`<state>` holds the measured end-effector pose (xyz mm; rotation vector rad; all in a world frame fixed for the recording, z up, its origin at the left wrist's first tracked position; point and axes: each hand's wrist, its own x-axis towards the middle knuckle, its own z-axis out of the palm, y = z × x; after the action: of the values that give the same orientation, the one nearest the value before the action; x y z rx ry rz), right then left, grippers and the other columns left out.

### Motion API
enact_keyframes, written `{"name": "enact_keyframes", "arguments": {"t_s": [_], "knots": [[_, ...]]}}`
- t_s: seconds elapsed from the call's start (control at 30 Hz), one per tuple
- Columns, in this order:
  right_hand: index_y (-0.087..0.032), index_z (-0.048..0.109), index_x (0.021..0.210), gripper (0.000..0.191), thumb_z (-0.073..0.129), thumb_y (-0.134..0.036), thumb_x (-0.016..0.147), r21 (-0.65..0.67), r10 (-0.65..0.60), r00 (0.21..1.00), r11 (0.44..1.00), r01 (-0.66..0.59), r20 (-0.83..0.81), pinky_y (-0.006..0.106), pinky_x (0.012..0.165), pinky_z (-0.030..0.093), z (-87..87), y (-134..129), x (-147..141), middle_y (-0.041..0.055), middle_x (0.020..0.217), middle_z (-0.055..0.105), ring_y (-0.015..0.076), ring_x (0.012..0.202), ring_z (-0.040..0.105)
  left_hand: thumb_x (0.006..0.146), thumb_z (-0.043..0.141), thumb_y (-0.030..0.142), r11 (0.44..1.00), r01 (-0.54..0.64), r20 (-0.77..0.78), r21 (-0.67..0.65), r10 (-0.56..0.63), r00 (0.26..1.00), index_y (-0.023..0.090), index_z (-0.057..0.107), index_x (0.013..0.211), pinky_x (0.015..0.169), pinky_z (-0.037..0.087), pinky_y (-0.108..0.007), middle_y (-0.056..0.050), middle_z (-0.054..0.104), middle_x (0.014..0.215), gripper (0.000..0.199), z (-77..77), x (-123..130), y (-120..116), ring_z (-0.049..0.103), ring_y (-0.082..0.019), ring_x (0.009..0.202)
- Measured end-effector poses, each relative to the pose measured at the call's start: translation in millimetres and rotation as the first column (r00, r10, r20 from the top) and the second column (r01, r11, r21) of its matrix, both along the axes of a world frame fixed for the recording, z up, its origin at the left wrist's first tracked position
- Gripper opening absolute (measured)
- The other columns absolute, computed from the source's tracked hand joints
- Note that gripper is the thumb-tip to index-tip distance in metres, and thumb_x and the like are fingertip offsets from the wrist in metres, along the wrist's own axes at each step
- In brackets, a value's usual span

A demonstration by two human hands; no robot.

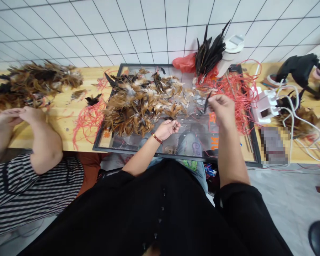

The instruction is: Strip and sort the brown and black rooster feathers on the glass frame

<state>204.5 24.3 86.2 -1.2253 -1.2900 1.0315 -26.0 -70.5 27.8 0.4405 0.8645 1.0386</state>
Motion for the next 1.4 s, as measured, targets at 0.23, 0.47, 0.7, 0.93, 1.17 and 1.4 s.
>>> {"name": "enact_keyframes", "arguments": {"t_s": [0.23,0.47,0.7,0.93,1.17,1.4], "knots": [[-0.024,0.064,0.078,0.015,0.065,-0.039,0.081,0.121,0.05,0.961,0.989,-0.086,0.271,0.031,0.065,0.044,-27.1,-46.0,-74.9,-0.0002,0.069,0.062,0.015,0.062,0.054,0.092,0.06,0.021,0.996,0.009,-0.056,-0.086,-0.014,0.998,0.01,0.057,0.081,0.078,0.056,-0.035,-0.009,0.071,0.08,0.016,6.3,7.5,1.8,0.072,-0.016,0.068],[-0.025,0.065,0.084,0.011,0.055,-0.031,0.087,0.217,-0.003,0.848,0.967,-0.133,0.531,0.036,0.083,0.048,-35.6,-60.3,-92.4,0.0076,0.089,0.071,0.0231,0.085,0.063,0.089,0.066,0.022,0.991,-0.031,-0.119,-0.128,0.016,0.993,0.012,0.053,0.074,0.071,0.055,-0.029,-0.001,0.063,0.061,0.022,3.5,13.3,5.0,0.065,-0.011,0.055],[-0.025,0.066,0.089,0.013,0.053,-0.028,0.088,0.229,0.005,0.819,0.959,-0.166,0.573,0.037,0.084,0.048,-45.3,-63.8,-91.7,0.0087,0.095,0.072,0.0235,0.089,0.065,0.087,0.066,0.015,0.995,-0.05,-0.104,-0.085,0.041,0.994,0.014,0.046,0.065,0.055,0.041,-0.019,0.003,0.056,0.056,0.029,4.9,11.3,0.8,0.051,-0.005,0.047],[-0.024,0.066,0.089,0.018,0.063,-0.04,0.083,0.094,-0.001,0.974,0.995,-0.021,0.229,0.031,0.078,0.05,-52.8,-58.3,-87.2,0.0016,0.083,0.069,0.0169,0.075,0.062,0.087,0.062,0.01,0.997,-0.051,0.035,-0.055,0.053,0.998,0.011,0.057,0.076,0.055,0.037,-0.02,0.002,0.056,0.066,0.013,3.4,5.4,-2.0,0.046,-0.004,0.052],[-0.022,0.066,0.077,0.035,0.084,-0.045,0.058,-0.195,0.182,0.971,0.958,-0.21,-0.152,0.029,0.065,0.049,-59.9,-71.7,-83.7,-0.0022,0.068,0.064,0.0126,0.062,0.058,0.091,0.055,0.009,1.0,-0.023,-0.009,-0.021,0.023,1.0,0.011,0.056,0.076,0.057,0.042,-0.021,0.002,0.057,0.061,0.015,-2.4,6.2,0.2,0.051,-0.005,0.052],[-0.022,0.063,0.07,0.026,0.082,-0.035,0.058,-0.195,0.23,0.965,0.948,-0.251,-0.126,0.026,0.053,0.042,-54.1,-69.8,-88.0,-0.0053,0.058,0.057,0.0102,0.052,0.051,0.092,0.057,0.015,1.0,0.015,-0.128,-0.003,-0.016,0.992,0.014,0.053,0.079,0.056,0.045,-0.021,0.002,0.06,0.059,0.013,-4.6,9.4,0.1,0.056,-0.007,0.049]]}}
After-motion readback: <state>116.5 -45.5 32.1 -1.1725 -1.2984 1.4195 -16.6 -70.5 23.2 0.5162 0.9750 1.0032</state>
